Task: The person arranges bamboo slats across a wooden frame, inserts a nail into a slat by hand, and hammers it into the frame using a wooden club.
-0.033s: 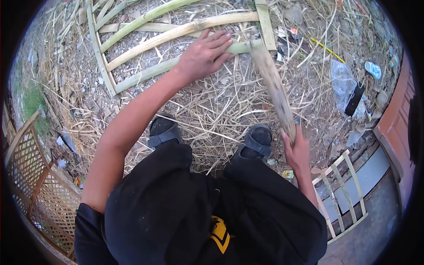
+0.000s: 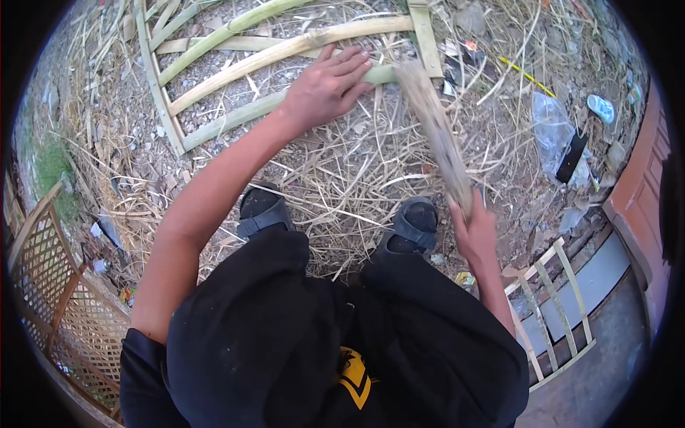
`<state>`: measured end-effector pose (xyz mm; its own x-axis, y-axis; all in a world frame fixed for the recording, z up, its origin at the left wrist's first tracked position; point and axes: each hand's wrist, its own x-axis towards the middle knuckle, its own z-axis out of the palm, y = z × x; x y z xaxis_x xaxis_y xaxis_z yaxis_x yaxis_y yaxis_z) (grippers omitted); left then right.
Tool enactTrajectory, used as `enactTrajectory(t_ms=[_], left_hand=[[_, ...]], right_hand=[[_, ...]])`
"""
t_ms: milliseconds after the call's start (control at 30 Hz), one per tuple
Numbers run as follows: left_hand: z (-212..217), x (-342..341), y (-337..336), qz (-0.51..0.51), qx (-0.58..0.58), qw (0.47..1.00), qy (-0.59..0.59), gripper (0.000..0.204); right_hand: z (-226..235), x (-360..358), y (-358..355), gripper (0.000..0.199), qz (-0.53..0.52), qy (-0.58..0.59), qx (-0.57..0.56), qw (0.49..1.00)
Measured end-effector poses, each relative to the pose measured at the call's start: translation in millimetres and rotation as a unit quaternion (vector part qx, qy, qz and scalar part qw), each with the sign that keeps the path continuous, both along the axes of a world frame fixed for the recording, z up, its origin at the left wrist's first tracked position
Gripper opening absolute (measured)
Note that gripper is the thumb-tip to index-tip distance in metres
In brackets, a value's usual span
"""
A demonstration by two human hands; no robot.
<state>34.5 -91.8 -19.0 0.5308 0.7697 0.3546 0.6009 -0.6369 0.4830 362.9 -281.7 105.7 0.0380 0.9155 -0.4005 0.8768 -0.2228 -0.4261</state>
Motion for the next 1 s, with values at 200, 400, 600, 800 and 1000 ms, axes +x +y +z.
enactTrajectory(t_ms=[200, 400, 600, 800, 1000], left_hand=[[0, 0, 0, -0.013, 0.006, 1.0, 0.006, 0.037], [0, -2, -2, -0.002, 0.0, 1.0, 0.018, 0.039], [1, 3, -3, -0.004, 0.0, 1.0, 0.014, 0.037], [-1, -4, -1, -0.005, 0.007, 1.0, 0.017, 0.037], [0, 6, -2, -0.007, 0.009, 1.0, -0.002, 0.037]], right_hand=[[6, -17, 4, 0.04, -0.06, 0.039, -0.036, 0.997], [20, -14, -20, 0.036, -0.073, 0.043, -0.047, 0.995], [6, -32, -10, 0.04, -0.061, 0.036, -0.056, 0.996], [3, -45, -18, 0.042, -0.091, 0.062, -0.044, 0.993], [24, -49, -31, 0.044, -0.101, 0.082, -0.038, 0.991]])
